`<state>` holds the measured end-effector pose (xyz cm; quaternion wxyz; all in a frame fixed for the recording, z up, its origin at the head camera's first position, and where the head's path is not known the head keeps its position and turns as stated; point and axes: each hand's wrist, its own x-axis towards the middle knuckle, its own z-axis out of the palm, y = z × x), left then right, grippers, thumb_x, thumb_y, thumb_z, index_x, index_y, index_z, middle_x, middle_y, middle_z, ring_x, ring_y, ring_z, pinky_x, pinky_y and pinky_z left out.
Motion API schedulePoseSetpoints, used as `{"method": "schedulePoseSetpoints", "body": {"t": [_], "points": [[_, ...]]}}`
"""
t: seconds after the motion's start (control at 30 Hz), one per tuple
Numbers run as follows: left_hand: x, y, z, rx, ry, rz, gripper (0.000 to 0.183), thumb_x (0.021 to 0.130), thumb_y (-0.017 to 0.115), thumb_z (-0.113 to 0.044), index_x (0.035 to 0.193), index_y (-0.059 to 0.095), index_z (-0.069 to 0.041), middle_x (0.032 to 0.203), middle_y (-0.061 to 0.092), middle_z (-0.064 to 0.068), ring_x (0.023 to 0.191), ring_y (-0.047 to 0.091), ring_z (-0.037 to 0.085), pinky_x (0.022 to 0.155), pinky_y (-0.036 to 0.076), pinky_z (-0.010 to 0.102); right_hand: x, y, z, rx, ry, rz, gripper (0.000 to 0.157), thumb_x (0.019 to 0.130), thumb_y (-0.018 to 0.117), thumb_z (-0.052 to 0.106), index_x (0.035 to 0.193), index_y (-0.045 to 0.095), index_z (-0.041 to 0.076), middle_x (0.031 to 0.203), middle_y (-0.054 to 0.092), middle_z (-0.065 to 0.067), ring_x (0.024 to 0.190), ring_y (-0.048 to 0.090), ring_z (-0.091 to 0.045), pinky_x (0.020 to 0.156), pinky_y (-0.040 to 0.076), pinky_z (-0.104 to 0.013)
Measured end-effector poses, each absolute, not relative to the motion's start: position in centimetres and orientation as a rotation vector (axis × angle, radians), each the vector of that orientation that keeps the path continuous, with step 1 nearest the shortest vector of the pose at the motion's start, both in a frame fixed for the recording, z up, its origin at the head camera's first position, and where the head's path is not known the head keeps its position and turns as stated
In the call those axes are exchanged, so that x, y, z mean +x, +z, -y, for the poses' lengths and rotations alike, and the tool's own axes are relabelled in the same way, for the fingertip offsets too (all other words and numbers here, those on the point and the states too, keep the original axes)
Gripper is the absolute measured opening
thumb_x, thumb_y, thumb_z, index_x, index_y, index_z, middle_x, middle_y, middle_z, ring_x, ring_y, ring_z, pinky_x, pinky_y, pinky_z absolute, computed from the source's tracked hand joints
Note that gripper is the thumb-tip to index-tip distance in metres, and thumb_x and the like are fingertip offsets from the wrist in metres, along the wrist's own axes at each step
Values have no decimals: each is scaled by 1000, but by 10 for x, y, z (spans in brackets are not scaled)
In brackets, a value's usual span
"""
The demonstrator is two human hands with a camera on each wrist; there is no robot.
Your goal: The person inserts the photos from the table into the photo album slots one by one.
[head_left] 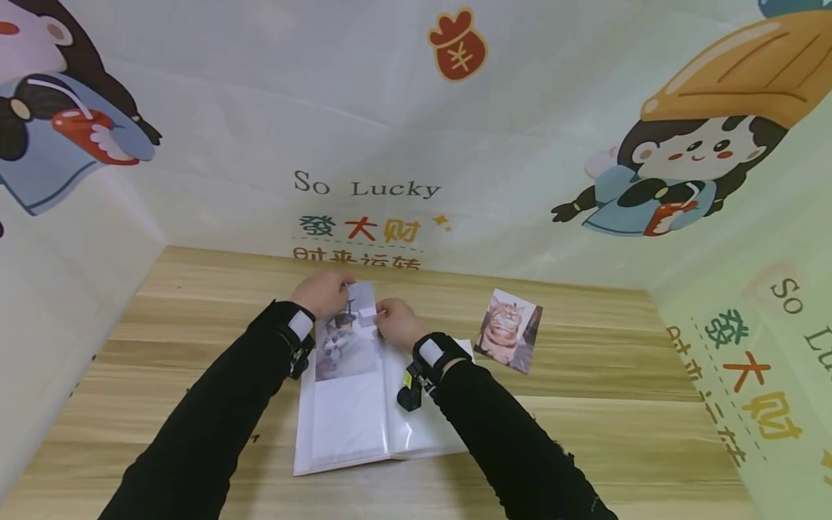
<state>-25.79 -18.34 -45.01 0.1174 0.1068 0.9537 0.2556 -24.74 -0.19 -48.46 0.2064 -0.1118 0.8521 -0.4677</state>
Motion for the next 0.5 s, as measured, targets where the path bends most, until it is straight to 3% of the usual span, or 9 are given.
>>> {"method": "schedulePoseSetpoints", "body": {"t": [0.27,0.4,0.5], "points": [[-255,-461,187,303,783,-2748,43,103,44,-4,139,59,14,140,61,31,112,61,37,100,49,50,-250,-489,-1,-313,-1223,-2338,25,105,52,-2,123,65,-14,90,59,-7,76,50,-14,66,40,-21],[-250,-461,188,295,800,-2711,45,102,44,-5,140,57,15,139,61,32,110,60,37,97,49,49,-250,-486,-4,-363,-1160,-2339,27,105,54,-1,125,65,-15,98,66,-14,81,54,-15,70,43,-21],[-248,-461,191,306,796,-2699,45,102,44,-5,139,57,16,139,61,33,116,61,39,103,49,51,-248,-482,-5,-391,-1142,-2327,28,103,57,-2,125,65,-16,104,71,-20,84,56,-15,73,46,-20]]}}
